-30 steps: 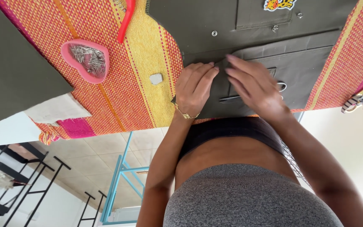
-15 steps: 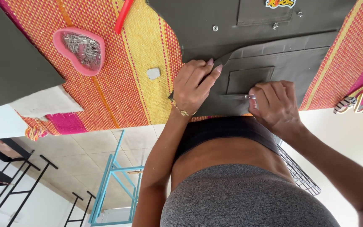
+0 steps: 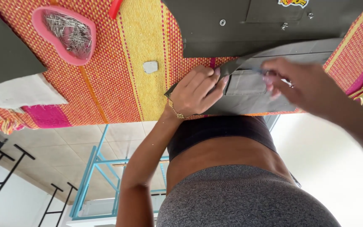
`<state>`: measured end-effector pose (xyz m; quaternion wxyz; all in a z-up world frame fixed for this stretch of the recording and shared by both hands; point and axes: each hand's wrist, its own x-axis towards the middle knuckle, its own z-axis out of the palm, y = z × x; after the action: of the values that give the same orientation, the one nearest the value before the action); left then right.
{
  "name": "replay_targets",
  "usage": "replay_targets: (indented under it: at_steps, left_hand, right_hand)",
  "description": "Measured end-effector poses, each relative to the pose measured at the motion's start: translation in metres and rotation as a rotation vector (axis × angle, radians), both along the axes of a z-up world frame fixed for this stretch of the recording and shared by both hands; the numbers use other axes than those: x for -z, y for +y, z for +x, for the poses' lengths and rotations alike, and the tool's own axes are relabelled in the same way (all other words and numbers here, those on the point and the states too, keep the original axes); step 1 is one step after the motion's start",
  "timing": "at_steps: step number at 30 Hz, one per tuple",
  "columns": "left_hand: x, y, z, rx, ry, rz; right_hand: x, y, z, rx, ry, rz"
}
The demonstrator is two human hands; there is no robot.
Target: Installing metal eyelets into a piece of dark green fabric using a hand-held eyelet setting tool.
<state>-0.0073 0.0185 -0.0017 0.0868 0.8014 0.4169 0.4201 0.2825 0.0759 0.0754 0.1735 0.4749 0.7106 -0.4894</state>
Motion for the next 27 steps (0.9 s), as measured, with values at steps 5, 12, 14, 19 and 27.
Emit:
replay_targets:
  at_steps: [5, 12, 14, 19, 27]
  left_hand:
    - [-0.015, 0.01, -0.012, 0.09, -0.005, -0.018]
    - [-0.025, 0.007, -0.011, 0.044, -0.062, 0.093]
    - [-0.03, 0.006, -0.011, 0.048, -0.051, 0.083]
    - [-0.036, 0.0, -0.013, 0.108, -0.01, 0.085]
    - [-0.056, 0.003, -0.007, 0.123, -0.064, 0.176]
  right_hand:
    - [-0.03, 0.063, -0.031, 0.366, 0.046, -0.573]
    - [-0.044, 0.061, -0.029, 0.224, 0.104, -0.41]
    - [-0.039, 0.046, -0.036, 0.191, 0.05, -0.334]
    - [-0.044, 0.036, -0.076, 0.403, 0.257, 0.056]
    - [-0.036, -0.004, -0.056, 0.661, 0.407, -0.45]
